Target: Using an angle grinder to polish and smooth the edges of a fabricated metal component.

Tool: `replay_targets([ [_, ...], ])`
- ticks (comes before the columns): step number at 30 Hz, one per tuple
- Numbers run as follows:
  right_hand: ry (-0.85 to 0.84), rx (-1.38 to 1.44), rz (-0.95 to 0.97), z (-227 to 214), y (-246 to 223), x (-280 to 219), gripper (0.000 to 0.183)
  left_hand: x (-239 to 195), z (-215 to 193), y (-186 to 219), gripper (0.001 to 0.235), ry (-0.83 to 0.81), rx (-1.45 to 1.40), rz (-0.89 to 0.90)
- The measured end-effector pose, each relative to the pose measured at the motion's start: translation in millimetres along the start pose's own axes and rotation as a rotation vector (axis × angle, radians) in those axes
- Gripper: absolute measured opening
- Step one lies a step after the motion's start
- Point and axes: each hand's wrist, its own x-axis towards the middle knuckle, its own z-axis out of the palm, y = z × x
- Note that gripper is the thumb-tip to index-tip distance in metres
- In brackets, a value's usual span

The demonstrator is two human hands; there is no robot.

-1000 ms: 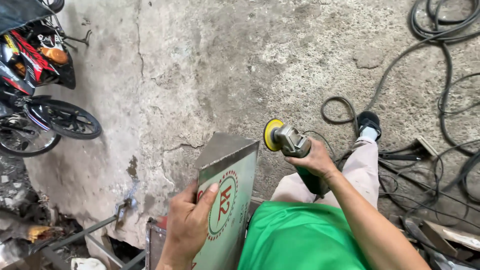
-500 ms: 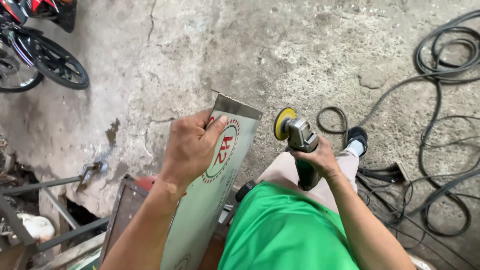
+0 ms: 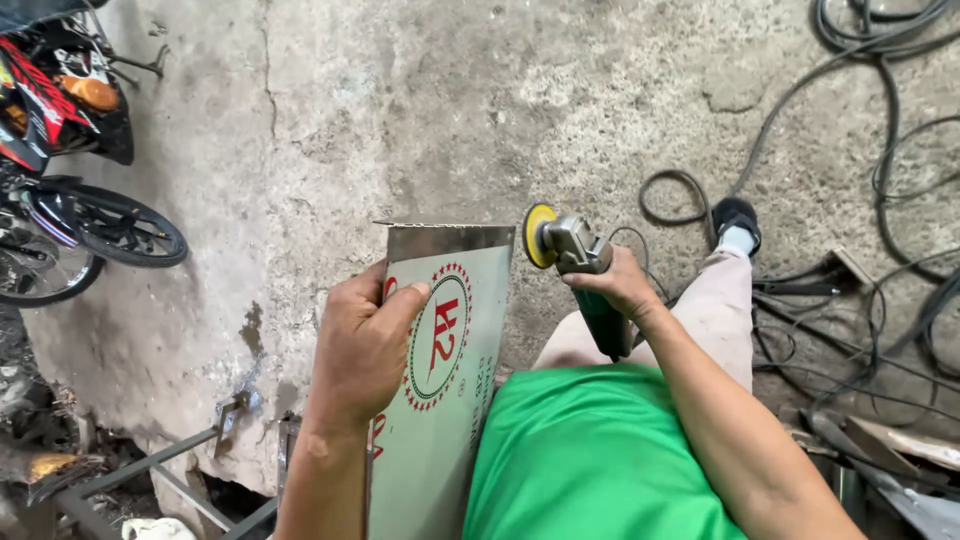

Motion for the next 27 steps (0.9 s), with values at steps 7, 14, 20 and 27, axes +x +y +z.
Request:
replay_targets([
  [7, -0.112, 0.024, 0.069, 11.2, 3.0, -1.8, 0.048, 4.9, -1.1, -4.5, 0.014, -0.019, -0.072, -0.046],
  [14, -0.167, 0.123, 0.116, 12.4, -13.4, -2.5, 0.046, 5.7, 0.2, -7.6, 0.017, -0.008, -0.15, 0.004],
  [20, -0.174, 0.167, 0.121, 13.3, -16.0, -2.2, 0.041, 5.6, -0.4, -11.8, 0.015, 0.004, -0.179, 0.022],
  [27, -0.19, 0.036, -0.007, 14.8, -16.3, -6.4, 0.048, 5.5, 1.4, -11.9, 0.015, -0.001, -0.186, 0.04],
])
